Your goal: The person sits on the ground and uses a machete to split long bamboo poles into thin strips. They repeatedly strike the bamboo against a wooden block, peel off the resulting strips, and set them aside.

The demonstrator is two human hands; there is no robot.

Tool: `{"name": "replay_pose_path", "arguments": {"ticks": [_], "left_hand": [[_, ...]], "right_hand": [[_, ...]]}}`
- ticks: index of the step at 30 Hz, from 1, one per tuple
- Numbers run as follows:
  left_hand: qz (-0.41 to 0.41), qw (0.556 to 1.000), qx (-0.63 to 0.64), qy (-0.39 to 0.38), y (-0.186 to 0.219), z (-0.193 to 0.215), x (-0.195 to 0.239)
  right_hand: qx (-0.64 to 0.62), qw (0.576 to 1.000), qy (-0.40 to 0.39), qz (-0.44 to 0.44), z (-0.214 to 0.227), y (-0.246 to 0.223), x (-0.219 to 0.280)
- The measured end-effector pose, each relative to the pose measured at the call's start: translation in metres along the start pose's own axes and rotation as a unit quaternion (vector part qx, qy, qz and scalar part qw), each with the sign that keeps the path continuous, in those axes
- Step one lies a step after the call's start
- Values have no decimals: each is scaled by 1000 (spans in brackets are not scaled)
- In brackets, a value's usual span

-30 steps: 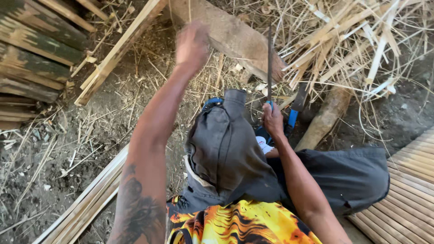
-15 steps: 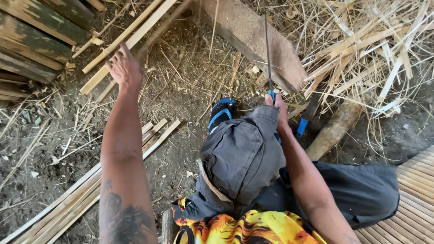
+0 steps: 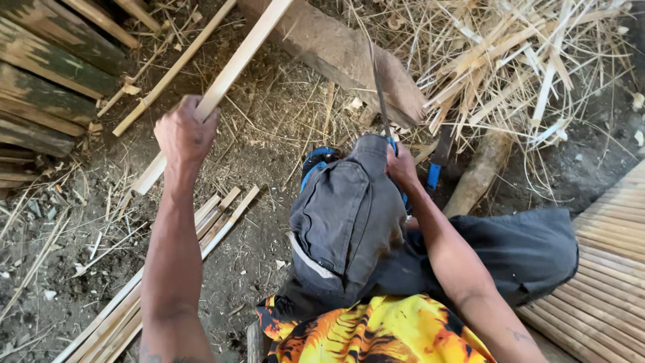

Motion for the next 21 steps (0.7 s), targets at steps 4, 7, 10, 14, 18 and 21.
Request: {"name": "replay_pose_path", "arguments": {"ticks": [4,7,10,14,18,21], "left_hand": [[11,997,-75,0,35,22,-15],[-21,984,-178,22,48,66,-20],[15,988,-152,9,43,110,-12],[181,968,-141,-100,10,119,23],[32,969,-228,86,25,179,47],[-44,966,-175,185,33,224,62]], "right_hand": [[-100,993,-24,-61,13,-6,28],[-80,995,-18,-47,29,-10,30],[-84,996,-11,-37,41,6,37],[-86,995,-18,-53,40,18,36],[-54,998,-8,-32,35,12,34],[-53,998,8,-20,33,6,37]]}}
Point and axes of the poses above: each hand's wrist, its own x-axis away from the middle knuckle, its own z-axis out of the back of the hand, y = z × x, the point moved 10 cm from there along -x, towards the middle knuckle, and after that the axes turned 1 degree about -y, right-handed, at the moved point
